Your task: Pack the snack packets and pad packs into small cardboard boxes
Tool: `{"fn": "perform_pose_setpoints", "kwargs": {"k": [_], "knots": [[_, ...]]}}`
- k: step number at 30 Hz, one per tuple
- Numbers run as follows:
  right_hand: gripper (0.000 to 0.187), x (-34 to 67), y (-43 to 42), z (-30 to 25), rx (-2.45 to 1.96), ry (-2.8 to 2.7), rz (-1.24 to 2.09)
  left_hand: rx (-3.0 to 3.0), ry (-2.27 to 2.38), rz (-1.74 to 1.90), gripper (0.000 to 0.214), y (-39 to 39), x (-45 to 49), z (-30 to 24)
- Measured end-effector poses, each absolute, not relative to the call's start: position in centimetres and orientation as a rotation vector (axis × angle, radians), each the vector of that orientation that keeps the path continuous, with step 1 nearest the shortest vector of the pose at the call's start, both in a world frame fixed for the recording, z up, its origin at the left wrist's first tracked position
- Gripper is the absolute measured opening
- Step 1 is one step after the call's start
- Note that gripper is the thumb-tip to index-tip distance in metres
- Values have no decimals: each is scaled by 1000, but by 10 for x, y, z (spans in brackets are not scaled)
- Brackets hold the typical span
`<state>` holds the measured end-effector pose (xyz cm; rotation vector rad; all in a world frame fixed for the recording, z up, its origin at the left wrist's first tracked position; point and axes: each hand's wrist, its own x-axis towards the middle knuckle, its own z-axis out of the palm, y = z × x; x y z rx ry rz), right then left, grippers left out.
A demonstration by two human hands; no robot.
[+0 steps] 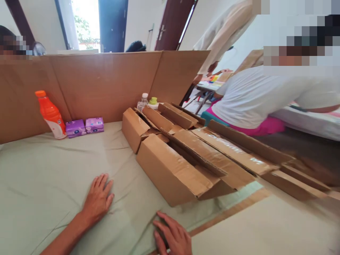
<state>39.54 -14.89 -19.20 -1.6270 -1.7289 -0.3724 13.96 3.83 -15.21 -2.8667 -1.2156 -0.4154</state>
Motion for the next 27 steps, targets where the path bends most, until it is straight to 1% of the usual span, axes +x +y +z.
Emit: {"fn": "perform_pose_setpoints", "kwargs": {"k": [4, 7, 13, 17, 23, 27], "knots": [[20, 375, -138, -185, -1564, -1786, -464, -2907, -1194, -319, 50, 2, 145, -148], [21, 373, -138, -183, -1548, -1764, -471, -2968, -1132, -272, 55, -16, 148, -144], [22, 381, -141, -192, -1493, -1819, -489, -3029, -1049, -266, 60, -33, 147, -135], [22, 386, -149, -188, -1478, -1894, -464, -3071, -982, -299, 63, -38, 144, -130], [27, 378, -158, -175, -1575, -1831, -381, -3109, -944, -397, 50, -27, 142, -138], [28, 369, -150, -179, -1631, -1701, -382, -3100, -858, -466, 48, -16, 141, -147]]}}
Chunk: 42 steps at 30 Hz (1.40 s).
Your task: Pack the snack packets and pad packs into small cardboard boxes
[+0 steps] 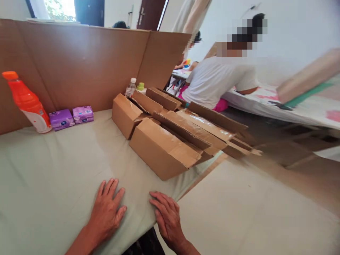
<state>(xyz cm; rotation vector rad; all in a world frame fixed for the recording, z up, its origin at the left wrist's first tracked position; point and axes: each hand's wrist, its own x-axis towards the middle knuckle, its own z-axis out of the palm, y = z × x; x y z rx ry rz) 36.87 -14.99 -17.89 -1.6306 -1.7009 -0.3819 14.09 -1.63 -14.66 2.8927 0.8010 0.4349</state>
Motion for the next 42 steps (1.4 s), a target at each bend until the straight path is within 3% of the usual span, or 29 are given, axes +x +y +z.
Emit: {"fn": "perform_pose_setpoints", "kwargs": {"k": [13, 19, 23, 27, 31, 35, 38, 42], "knots": [[36, 384, -163, -168, -1611, -1849, -335, 3052, 679, 840, 43, -2, 138, -152], [24, 415, -159, -89, -1451, -1811, -300, 3109, 634, 837, 48, 0, 136, -157], [31, 450, -124, -31, -1508, -1668, -595, 3057, 630, 795, 50, 2, 147, -138], [47, 472, -88, -18, -1744, -1651, -725, 2814, 673, 774, 61, 9, 191, -89], [54, 472, -81, -20, -1767, -1666, -638, 2462, 574, 792, 76, 28, 253, -59], [52, 467, -89, -10, -1550, -1704, -541, 2162, 452, 779, 92, 38, 290, -61], [45, 466, -90, -2, -1371, -1831, -377, 2130, 462, 820, 89, 35, 292, -63], [34, 469, -88, 1, -1251, -1951, -218, 2217, 655, 1139, 82, 32, 288, -54]]}}
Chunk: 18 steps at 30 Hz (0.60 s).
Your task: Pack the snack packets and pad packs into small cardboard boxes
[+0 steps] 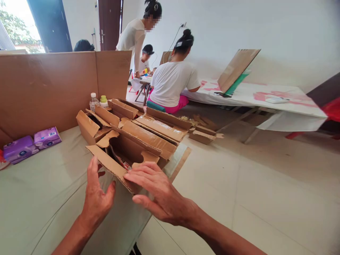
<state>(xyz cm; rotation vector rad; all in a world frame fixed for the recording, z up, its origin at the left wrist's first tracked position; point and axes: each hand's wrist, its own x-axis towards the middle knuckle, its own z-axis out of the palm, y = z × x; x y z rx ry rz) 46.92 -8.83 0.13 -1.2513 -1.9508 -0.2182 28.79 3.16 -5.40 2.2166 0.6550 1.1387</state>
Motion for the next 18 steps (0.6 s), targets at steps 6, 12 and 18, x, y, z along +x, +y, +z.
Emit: {"fn": "perform_pose_setpoints", "kwargs": {"k": [6, 12, 18], "knots": [[27, 485, -76, 13, -1354, -1942, -54, 2544, 587, 1312, 37, 42, 294, -48], [26, 483, -8, 35, -2254, -2035, 41, 2523, 546, 1299, 32, 46, 298, -54], [23, 461, 51, 28, -2450, -2030, 73, 2528, 510, 1285, 33, 46, 297, -54]]}}
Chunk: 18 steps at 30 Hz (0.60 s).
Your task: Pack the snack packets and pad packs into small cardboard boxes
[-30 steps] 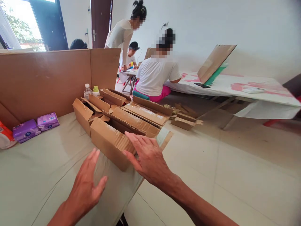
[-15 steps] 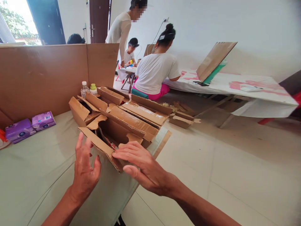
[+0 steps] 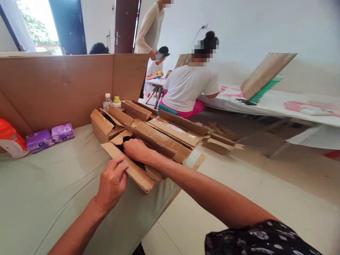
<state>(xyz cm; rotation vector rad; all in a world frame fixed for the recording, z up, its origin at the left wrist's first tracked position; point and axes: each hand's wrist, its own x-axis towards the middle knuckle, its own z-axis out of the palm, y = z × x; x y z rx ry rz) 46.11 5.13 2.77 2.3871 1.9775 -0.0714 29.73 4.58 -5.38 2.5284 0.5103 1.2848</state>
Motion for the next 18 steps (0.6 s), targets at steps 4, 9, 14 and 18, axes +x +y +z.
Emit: {"fn": "perform_pose_setpoints", "kwargs": {"k": [4, 9, 14, 18], "knots": [[28, 466, 34, 42, 2445, 1881, -10, 2520, 516, 1271, 33, 45, 296, -57], [26, 485, -22, 97, 2831, 2114, 335, 2476, 539, 1289, 35, 40, 291, -59], [34, 472, -32, 142, 3162, 2666, 410, 2388, 618, 1421, 63, 23, 261, -36], [31, 414, -5, 147, 2778, 3009, -27, 2187, 678, 1499, 84, 8, 236, -12]]}}
